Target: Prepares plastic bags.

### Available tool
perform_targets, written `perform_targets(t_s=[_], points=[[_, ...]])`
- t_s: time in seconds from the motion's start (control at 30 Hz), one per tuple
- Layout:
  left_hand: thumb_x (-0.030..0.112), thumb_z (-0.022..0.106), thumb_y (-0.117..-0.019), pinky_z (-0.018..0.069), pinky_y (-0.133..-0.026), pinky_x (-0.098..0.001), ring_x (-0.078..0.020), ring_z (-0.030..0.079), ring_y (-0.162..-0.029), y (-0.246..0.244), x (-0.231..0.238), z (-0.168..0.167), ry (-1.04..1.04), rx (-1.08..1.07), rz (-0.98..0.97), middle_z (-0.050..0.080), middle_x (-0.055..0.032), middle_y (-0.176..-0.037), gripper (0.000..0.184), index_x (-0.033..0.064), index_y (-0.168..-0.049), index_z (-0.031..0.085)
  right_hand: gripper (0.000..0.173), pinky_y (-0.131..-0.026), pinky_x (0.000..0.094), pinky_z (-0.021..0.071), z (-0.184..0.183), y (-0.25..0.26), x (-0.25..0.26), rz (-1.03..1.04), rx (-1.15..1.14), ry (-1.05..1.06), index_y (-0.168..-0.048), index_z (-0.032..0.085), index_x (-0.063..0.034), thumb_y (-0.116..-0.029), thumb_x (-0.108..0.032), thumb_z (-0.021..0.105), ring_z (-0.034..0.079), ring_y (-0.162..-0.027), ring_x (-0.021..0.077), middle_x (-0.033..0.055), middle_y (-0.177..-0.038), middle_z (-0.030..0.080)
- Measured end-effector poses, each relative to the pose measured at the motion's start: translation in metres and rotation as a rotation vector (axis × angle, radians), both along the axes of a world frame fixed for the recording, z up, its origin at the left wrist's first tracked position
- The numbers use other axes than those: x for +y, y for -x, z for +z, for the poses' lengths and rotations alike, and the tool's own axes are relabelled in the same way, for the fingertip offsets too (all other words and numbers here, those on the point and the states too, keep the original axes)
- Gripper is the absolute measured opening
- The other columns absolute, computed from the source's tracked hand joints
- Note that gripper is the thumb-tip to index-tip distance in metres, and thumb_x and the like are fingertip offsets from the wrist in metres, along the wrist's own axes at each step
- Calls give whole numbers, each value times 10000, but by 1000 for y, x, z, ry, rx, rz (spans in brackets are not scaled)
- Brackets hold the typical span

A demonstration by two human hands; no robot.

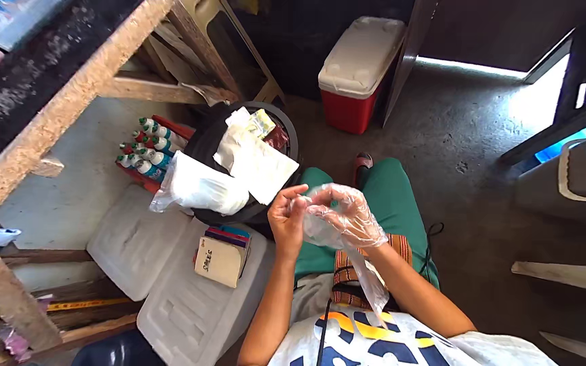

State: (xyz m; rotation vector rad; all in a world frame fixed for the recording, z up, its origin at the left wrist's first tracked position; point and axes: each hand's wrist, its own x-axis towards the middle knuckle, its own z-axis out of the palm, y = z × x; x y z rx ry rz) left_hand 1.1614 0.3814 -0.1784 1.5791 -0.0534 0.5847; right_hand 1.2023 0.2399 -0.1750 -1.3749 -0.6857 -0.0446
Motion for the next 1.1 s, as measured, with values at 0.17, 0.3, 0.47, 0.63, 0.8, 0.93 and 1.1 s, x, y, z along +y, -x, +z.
perform_targets(t_s=[0.17, 0.3, 0.47, 0.63, 0.8, 0.93, 1.1], points=[[313, 782, -874, 586, -776, -199, 13, 689, -856, -2, 1, 6, 164, 15, -153, 742, 122, -934, 215, 146, -1002, 736, 138, -912, 209, 519, 0, -12, -3, -14, -54, -28, -962, 700, 24, -953, -95, 631, 635, -966, 27, 45, -972, 697], [216, 690, -959, 546, -764, -139, 62, 642, -834, 1, 2, 5, 97, -71, -201, 698, 169, -886, 69, 224, -916, 743, 145, -808, 164, 527, 12, -6, -7, 30, -95, -49, -1034, 605, 64, -1000, -54, 527, 609, -844, -19, 20, -935, 648], [232, 531, -1055, 573, -768, -179, 32, 670, -830, 12, 10, 9, 196, 2, -166, 718, 137, -897, 161, 216, -959, 660, 315, -680, 212, 514, 30, 5, -3, 179, -2, 128, -1132, 617, 61, -933, -173, 690, 583, -694, 23, 48, -847, 662], [247, 312, -1100, 510, -692, -97, 102, 617, -764, 19, 53, 25, 427, -38, -144, 662, 188, -793, 344, 264, -932, 611, 162, -755, 269, 502, 35, 6, -5, 593, -3, 271, -921, 671, 115, -891, -43, 693, 605, -776, 93, 104, -823, 664], [489, 628, -960, 494, -717, -68, 135, 611, -799, 30, 97, 3, 233, 4, -643, 684, 226, -882, 211, 330, -1067, 716, 279, -839, 234, 527, 27, -23, -1, 612, 73, -108, -946, 717, -154, -1002, -388, 576, 636, -907, -14, -120, -932, 694], [295, 676, -965, 531, -722, -89, 132, 640, -823, 37, 108, -9, -42, 225, -973, 724, 220, -925, 118, 296, -1065, 740, 294, -681, 171, 510, 45, -25, 14, 733, 207, -41, -896, 633, -217, -1019, -458, 516, 594, -710, -59, -182, -757, 617], [303, 634, -1000, 526, -849, -100, 130, 641, -958, 59, 132, -12, 63, -39, -746, 727, 236, -1036, 153, 319, -1083, 761, 220, -585, 115, 420, 39, -24, 48, 749, 273, 261, -967, 618, -60, -1040, -187, 453, 486, -624, -87, -135, -724, 546]])
